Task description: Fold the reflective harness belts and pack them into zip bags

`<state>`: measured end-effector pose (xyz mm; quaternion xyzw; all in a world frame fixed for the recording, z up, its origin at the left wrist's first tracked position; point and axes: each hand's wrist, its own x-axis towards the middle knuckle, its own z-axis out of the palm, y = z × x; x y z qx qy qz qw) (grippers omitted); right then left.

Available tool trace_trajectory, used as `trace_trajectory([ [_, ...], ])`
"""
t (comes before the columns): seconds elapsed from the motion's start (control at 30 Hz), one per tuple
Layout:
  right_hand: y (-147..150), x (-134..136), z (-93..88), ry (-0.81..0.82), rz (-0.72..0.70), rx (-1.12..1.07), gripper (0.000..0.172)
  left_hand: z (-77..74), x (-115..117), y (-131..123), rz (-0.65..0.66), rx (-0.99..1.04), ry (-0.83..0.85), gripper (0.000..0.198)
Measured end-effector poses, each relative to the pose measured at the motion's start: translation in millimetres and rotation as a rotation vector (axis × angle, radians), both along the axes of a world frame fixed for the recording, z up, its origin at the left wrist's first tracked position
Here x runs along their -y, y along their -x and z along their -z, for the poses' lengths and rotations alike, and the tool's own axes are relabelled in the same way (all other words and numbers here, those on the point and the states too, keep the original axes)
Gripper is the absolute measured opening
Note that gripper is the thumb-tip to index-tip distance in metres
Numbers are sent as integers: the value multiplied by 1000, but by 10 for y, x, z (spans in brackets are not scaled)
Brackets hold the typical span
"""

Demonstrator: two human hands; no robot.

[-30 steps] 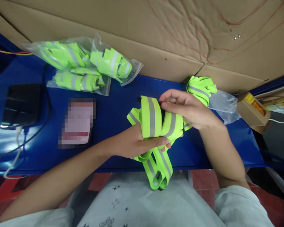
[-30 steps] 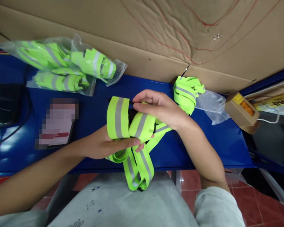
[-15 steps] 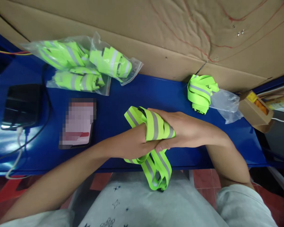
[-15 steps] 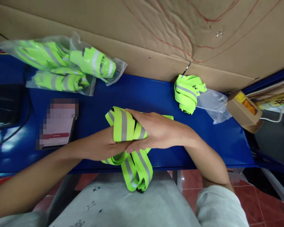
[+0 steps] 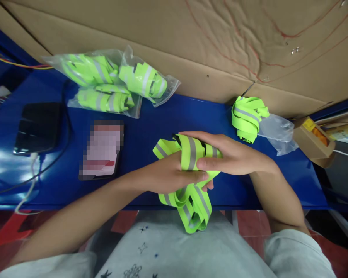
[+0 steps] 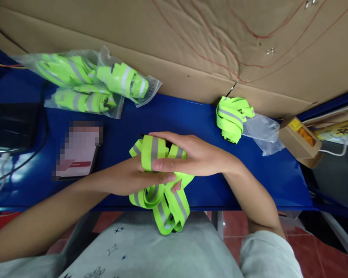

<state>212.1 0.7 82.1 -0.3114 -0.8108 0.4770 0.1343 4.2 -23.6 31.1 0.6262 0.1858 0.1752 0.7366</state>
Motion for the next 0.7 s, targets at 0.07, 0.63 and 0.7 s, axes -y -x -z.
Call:
trace_trajectory([
  [0.07, -27, -15, 36, -34, -32, 22, 71, 16, -3, -2, -12, -39, -86, 32],
  [0.63, 40, 2, 94, 87, 249, -71, 39, 110, -160, 55, 18, -23, 333, 21],
  [0.7, 6, 20, 35, 148, 347, -138, 33, 143, -161, 52, 55, -19, 403, 26],
])
